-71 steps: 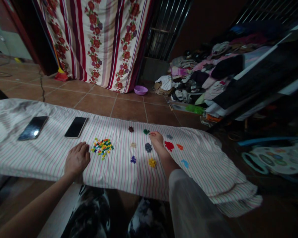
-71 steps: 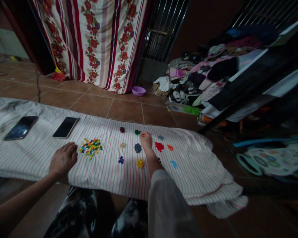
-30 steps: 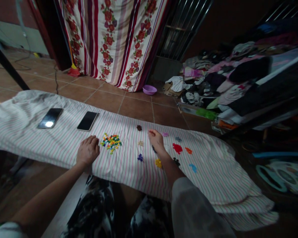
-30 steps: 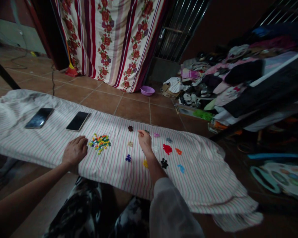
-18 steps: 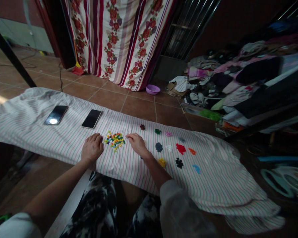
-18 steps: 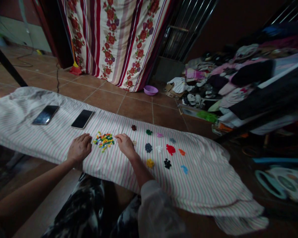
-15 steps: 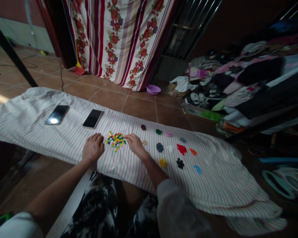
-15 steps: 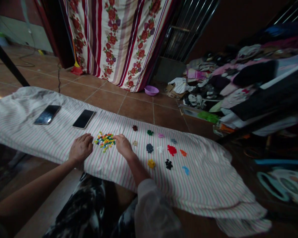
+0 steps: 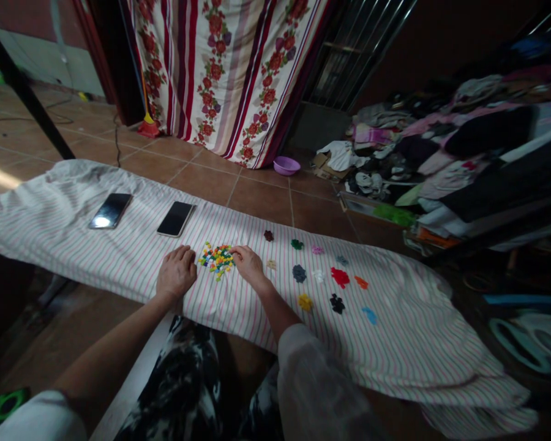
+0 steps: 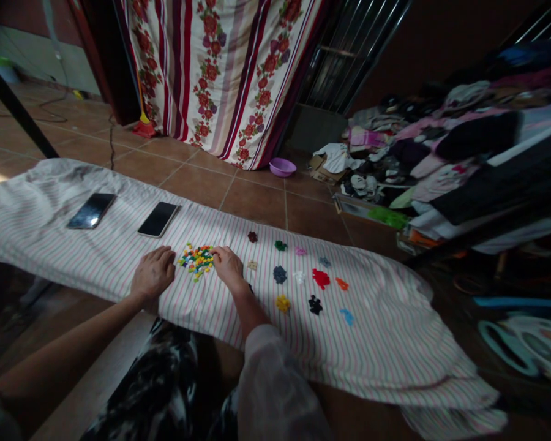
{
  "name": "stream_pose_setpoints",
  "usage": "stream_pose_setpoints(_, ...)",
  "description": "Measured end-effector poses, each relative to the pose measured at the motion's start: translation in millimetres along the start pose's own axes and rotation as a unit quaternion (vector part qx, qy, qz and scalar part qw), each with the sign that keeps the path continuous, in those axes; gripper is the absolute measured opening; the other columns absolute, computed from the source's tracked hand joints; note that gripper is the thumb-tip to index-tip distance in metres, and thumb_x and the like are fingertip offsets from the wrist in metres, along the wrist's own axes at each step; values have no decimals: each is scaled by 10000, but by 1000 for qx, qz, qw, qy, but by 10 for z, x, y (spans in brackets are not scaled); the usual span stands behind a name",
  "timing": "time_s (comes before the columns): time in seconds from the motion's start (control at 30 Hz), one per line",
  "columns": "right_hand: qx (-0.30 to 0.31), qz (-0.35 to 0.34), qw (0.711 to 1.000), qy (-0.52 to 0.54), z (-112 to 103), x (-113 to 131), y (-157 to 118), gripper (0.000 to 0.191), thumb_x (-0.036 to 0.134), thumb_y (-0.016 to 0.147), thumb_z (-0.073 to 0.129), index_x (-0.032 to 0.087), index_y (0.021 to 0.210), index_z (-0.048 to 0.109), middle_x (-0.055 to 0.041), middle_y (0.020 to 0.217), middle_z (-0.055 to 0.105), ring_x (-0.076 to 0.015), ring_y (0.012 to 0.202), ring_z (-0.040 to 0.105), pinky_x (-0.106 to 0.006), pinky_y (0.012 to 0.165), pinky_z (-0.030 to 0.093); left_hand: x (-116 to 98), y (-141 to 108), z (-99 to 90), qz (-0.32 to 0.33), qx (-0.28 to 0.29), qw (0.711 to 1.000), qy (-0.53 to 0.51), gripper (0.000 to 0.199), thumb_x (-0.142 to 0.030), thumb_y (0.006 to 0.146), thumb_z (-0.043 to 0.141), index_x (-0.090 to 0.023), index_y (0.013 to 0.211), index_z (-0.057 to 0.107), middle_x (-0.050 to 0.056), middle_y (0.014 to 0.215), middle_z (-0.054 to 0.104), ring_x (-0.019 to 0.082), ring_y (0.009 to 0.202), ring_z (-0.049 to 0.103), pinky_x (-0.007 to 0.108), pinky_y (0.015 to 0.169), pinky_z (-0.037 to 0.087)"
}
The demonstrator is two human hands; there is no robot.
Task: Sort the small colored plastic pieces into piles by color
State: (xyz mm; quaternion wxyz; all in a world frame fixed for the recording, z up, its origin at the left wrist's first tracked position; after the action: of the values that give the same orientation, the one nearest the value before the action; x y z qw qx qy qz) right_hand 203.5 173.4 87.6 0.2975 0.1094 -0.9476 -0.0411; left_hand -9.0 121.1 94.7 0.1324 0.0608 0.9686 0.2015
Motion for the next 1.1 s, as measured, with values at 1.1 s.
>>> stream_pose_setpoints(1.1,-14,95,941,325,187,-373,118,124,331,832,572,229,889,617,41,729,641,-123,684,635,-228,641,501,-18,1,-36,-1,-9,1000,-16,312,-202,843,458,-155,1088,644,148,1247,651,288,1217,567,462,1031,447)
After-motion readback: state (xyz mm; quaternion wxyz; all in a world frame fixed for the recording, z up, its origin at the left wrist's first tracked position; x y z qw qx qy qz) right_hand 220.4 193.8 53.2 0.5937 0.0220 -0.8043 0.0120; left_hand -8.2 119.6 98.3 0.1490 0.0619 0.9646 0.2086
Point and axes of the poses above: each hand's wrist, its own y-axis towards the middle knuckle, its own z-axis out of the palm, x = y × z, the point moved 5 cm from there along y, towards the middle knuckle
